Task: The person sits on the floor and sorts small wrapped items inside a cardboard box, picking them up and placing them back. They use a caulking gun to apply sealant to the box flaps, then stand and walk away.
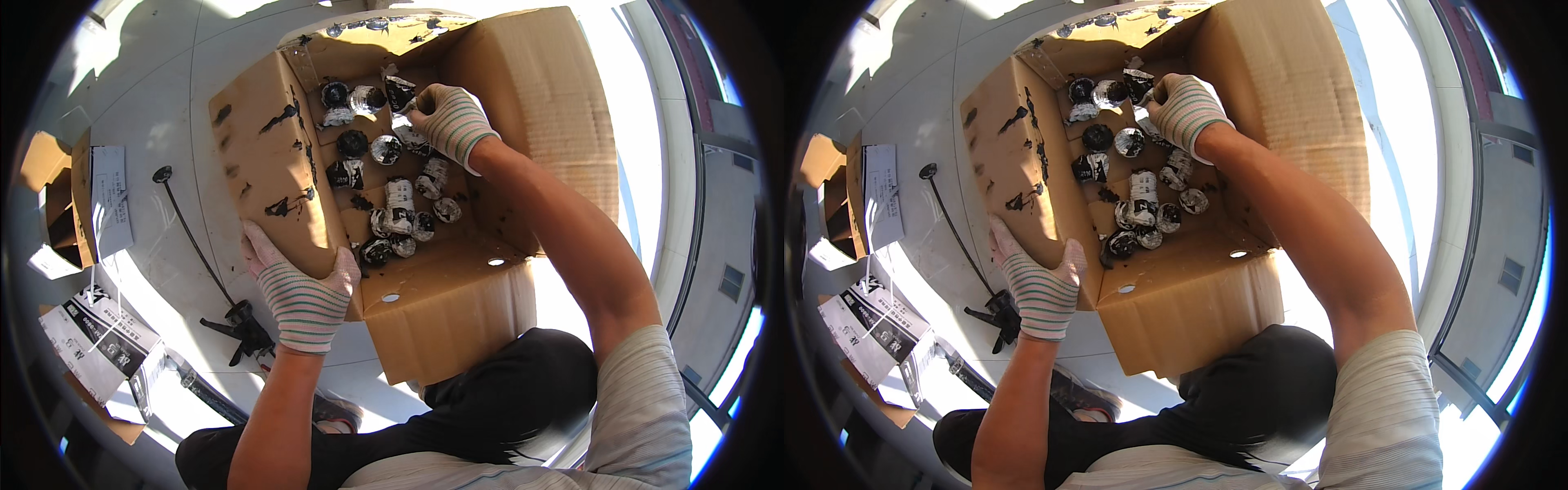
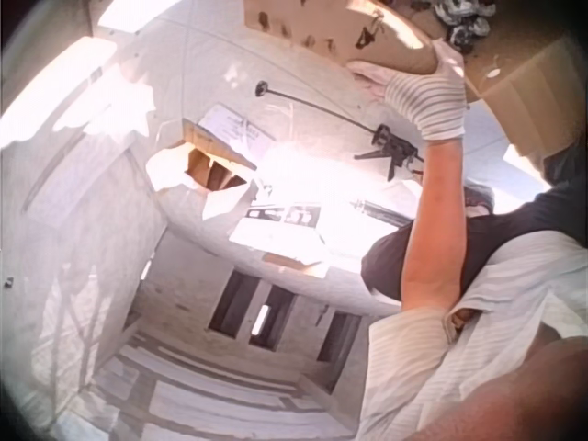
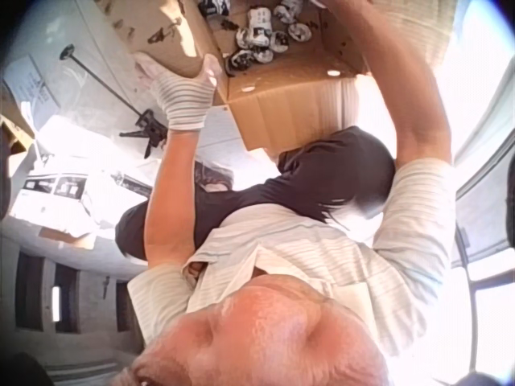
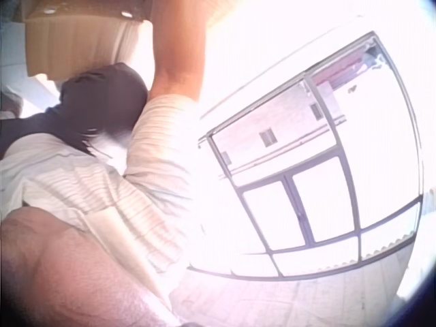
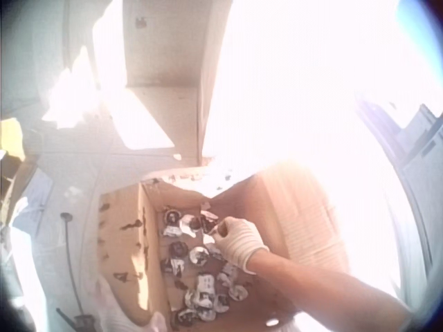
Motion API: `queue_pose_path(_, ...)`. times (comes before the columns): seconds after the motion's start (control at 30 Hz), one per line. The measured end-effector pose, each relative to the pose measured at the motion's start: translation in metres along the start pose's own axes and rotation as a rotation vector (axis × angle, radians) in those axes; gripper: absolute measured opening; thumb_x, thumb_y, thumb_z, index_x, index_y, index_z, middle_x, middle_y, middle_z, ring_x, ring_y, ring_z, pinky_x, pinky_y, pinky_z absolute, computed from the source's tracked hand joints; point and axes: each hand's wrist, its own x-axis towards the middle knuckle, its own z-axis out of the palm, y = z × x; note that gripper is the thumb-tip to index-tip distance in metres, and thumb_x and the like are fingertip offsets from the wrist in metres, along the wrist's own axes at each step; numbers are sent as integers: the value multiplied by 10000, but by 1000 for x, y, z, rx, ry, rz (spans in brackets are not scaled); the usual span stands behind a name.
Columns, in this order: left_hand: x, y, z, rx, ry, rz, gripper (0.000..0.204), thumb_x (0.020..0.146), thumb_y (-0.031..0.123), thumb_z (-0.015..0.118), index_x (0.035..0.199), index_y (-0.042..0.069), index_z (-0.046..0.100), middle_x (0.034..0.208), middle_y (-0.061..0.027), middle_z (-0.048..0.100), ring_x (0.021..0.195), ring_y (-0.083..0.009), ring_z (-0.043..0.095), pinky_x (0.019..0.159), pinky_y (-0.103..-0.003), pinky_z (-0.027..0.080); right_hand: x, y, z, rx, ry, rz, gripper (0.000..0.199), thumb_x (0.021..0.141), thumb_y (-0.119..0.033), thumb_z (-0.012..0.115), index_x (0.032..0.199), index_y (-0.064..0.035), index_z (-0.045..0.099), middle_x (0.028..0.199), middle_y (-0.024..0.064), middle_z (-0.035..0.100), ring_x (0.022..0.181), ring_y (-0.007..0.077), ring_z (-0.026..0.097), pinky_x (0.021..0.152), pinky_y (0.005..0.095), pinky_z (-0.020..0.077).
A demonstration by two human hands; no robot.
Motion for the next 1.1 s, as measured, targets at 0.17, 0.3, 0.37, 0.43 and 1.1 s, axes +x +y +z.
queue_pose_path(0.17, 0, -3, 3, 20, 11, 29, 1151, 772, 233, 846, 1599, -87, 112, 1561, -380, 256, 1449, -504, 294, 1224, -565, 244, -37, 8, 2, 58, 185, -294, 149, 901, -179, 719, 969, -49, 696, 931, 180, 715, 875, 383, 693, 795, 438, 566)
queue_pose_path(0.3, 0, -2, 5, 1, 0, 8, 1140, 776, 230, 841, 1596, -89, 117, 1560, -377, 261, 1452, -499, 294, 1226, -556, 244, -60, 9, -2, 61, 248, -499, 116, 906, -137, 709, 982, -64, 661, 966, 163, 688, 901, 377, 675, 788, 443, 559)
queue_pose_path(0.37, -1, -2, 0, -3, 12, 12, 1131, 781, 230, 836, 1595, -90, 119, 1560, -375, 261, 1456, -496, 291, 1228, -550, 243, -70, 2, -2, 100, 256, -570, 123, 903, -132, 716, 983, -64, 652, 960, 154, 689, 889, 370, 678, 778, 439, 560)
queue_pose_path(0.43, -2, -5, 4, 2, 17, 25, 1123, 784, 217, 831, 1595, -91, 119, 1560, -371, 264, 1456, -491, 292, 1229, -544, 242, -76, 4, -2, 46, 310, -691, 111, 903, -115, 720, 975, -80, 643, 939, 126, 692, 861, 344, 687, 732, 429, 565)
queue_pose_path(1.1, -2, -1, 5, -11, -1, -15, 1102, 794, 103, 810, 1610, -60, 88, 1549, -331, 266, 1423, -449, 328, 1215, -510, 285, -100, 4, -5, -155, 357, -948, 175, 836, -103, 665, 1008, -91, 632, 892, 49, 651, 781, 261, 668, 631, 380, 556)
